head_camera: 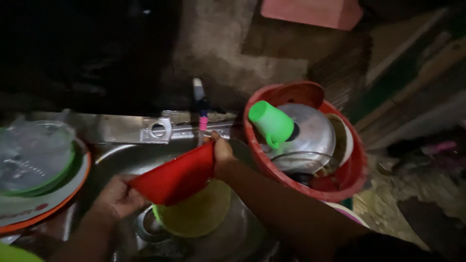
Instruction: The person washes a white bowl with a cloth, then scrubs a red bowl with a sponge and rinses it under running water. They place the red bowl aside and begin scrubbing a metal colander.
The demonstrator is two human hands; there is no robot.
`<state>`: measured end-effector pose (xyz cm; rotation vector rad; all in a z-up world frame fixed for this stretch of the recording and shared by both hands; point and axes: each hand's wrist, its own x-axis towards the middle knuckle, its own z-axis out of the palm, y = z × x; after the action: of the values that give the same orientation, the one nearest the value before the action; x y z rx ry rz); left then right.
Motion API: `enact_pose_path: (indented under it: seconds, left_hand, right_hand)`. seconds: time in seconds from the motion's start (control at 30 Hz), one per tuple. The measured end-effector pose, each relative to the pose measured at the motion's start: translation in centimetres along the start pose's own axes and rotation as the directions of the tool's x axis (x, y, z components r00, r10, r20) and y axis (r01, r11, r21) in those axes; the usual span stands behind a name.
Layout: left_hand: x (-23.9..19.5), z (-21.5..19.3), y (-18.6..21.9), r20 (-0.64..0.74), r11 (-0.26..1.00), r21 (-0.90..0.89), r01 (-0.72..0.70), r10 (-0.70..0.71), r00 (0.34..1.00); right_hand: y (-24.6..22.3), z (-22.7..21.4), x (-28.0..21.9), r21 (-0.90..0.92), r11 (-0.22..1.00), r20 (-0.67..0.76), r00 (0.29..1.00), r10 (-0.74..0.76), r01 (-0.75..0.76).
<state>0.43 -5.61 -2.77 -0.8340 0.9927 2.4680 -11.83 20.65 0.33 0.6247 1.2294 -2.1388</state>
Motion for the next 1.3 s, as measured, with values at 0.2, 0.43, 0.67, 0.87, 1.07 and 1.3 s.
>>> enact_pose_path:
  seconds: [0.2, 0.43, 0.67, 0.87, 1.07, 1.3]
  left_hand:
    - [6.5, -2.6, -2.5, -0.266, 0.812, 0.373, 0.448, -0.369, 0.890]
    - [9.3, -3.3, -5.0, -0.278, 0.750, 0.636, 0.180, 0.006, 0.961]
    - [1.4, 6.4, -1.8, -0.177, -0.356, 0.897, 0.263, 0.256, 0.950]
    - [-1.3, 12.3, -4.0, 0.031, -0.538, 0.843, 0.019, 0.083, 0.996]
    - [1.7, 13.5, -7.5, 0.367, -0.250, 0.904, -0.347, 0.036, 0.930]
    - [-1.0, 13.3, -3.3, 0.348, -0.765, 0.577, -0.286, -0.087, 0.934]
  right_hand:
    - [-2.7, 0.7, -1.8, -0.061, 0.970, 0.181, 0.958, -0.222, 0.236]
    - [-2.4, 2.3, -5.3, -0.449, 0.893, 0.061, 0.998, -0.008, 0.034]
    - [-1.0, 1.3, -6.5, -0.203, 0.979, -0.119, 0.992, -0.040, 0.015]
    - [-0.3, 1.2, -5.5, -0.121, 0.977, -0.009, 0.984, -0.177, 0.175]
    - [0.5, 0.4, -4.7, -0.122, 0.979, -0.044, 0.984, -0.170, 0.164]
    - [-0.7, 0.6, -7.4, -0.148, 0.963, -0.062, 0.970, -0.237, 0.226]
